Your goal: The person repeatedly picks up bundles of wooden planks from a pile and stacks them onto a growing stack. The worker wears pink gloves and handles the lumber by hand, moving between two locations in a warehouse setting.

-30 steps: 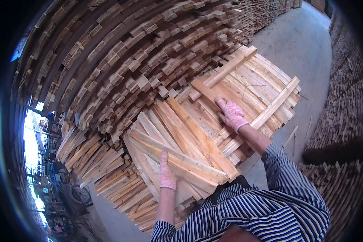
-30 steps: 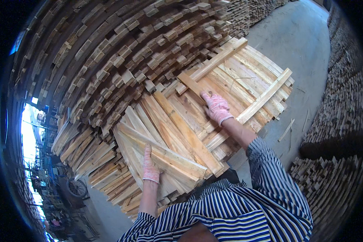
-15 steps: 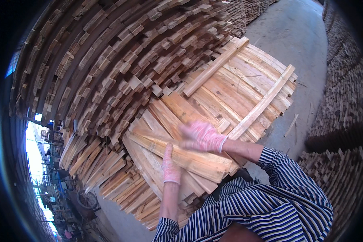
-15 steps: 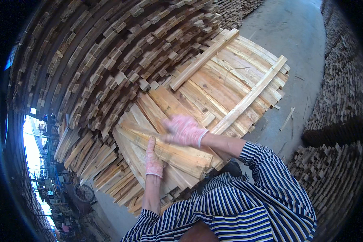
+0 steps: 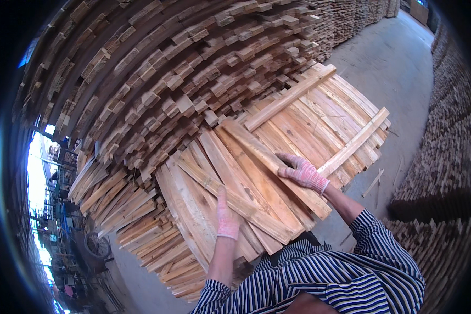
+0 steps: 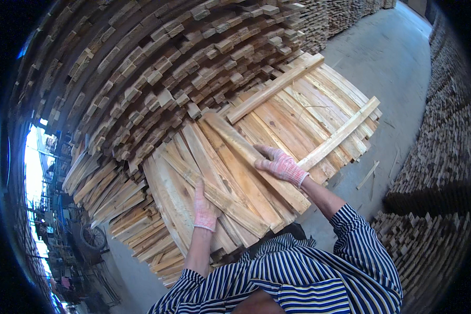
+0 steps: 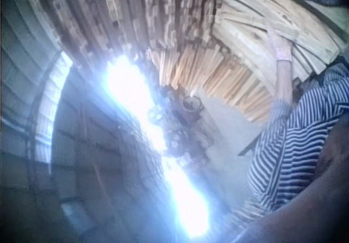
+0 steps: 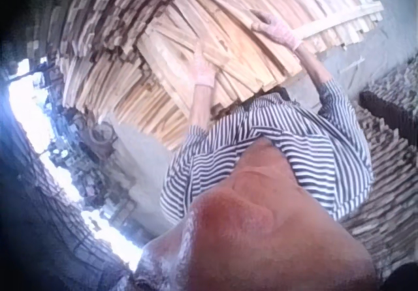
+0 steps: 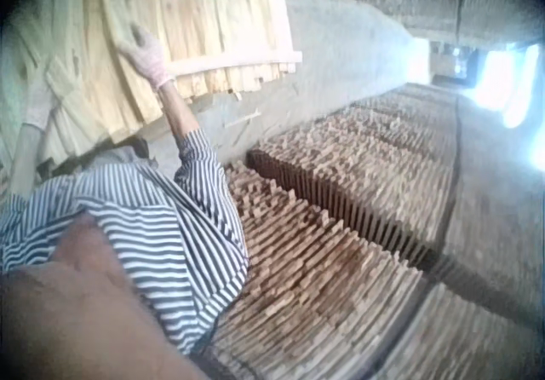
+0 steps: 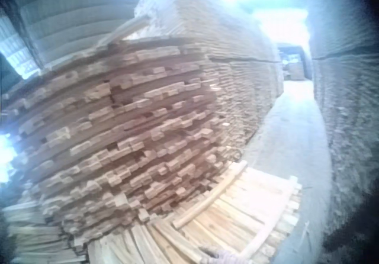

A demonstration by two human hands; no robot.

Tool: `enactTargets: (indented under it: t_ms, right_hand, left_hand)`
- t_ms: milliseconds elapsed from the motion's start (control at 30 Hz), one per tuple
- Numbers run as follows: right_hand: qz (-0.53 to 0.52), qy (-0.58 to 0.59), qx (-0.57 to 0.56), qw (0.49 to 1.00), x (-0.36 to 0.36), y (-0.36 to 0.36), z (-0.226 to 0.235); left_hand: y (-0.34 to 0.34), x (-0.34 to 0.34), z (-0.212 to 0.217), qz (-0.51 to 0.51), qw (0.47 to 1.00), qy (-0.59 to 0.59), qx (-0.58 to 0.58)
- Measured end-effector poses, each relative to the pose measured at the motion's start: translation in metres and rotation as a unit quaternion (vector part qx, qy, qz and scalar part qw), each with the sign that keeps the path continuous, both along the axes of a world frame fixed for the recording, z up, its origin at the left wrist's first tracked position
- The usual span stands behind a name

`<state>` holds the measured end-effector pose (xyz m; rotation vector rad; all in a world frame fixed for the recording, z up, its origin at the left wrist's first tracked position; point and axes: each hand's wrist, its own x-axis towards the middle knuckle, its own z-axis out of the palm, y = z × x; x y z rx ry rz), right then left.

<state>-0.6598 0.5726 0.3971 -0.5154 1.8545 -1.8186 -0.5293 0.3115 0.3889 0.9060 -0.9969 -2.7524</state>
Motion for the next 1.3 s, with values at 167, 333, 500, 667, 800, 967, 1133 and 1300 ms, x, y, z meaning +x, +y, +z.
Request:
enactTargets:
  t_ms: [167,333,500,667,800,967,1133,1300]
  right_hand:
    - [-0.001,0.198,0.297,0.934,-0.024,-0.06,0.003]
    - [-0.156,0.518,0.5,0.676,-0.021,-0.075,-0.006]
    - [0.182,0.233,0.308,0.904,0.029,-0.093,0.11]
    - [0.162,0.212,0.315,0.911,0.039,-0.086,0.093]
    - [0.073,0.109,0.288,0.949,0.047,-0.056,0.1]
    - [0.057,0.137,0.387,0.91,0.051,-0.042,0.096]
    - [0.017,0.212,0.401,0.891,0.053,0.001,0.073]
    - [-0.082,0.139,0.333,0.929,0.012,0.019,0.053]
  left_hand:
    - [-0.008,0.006,0.003,0.034,0.996,0.031,0.08]
    - [-0.001,0.0,0.006,0.024,0.999,0.01,0.038]
    - [0.011,-0.002,0.009,-0.016,0.996,0.069,0.045]
    - [0.036,-0.028,0.014,-0.012,0.999,0.04,0.005]
    - [0.056,-0.022,0.01,-0.048,0.995,0.017,0.086]
    - [0.085,-0.03,-0.01,-0.083,0.992,-0.037,0.085]
    - [0.11,-0.042,0.01,-0.155,0.987,0.009,0.041]
    - [0.076,-0.065,0.008,-0.246,0.694,0.043,-0.675]
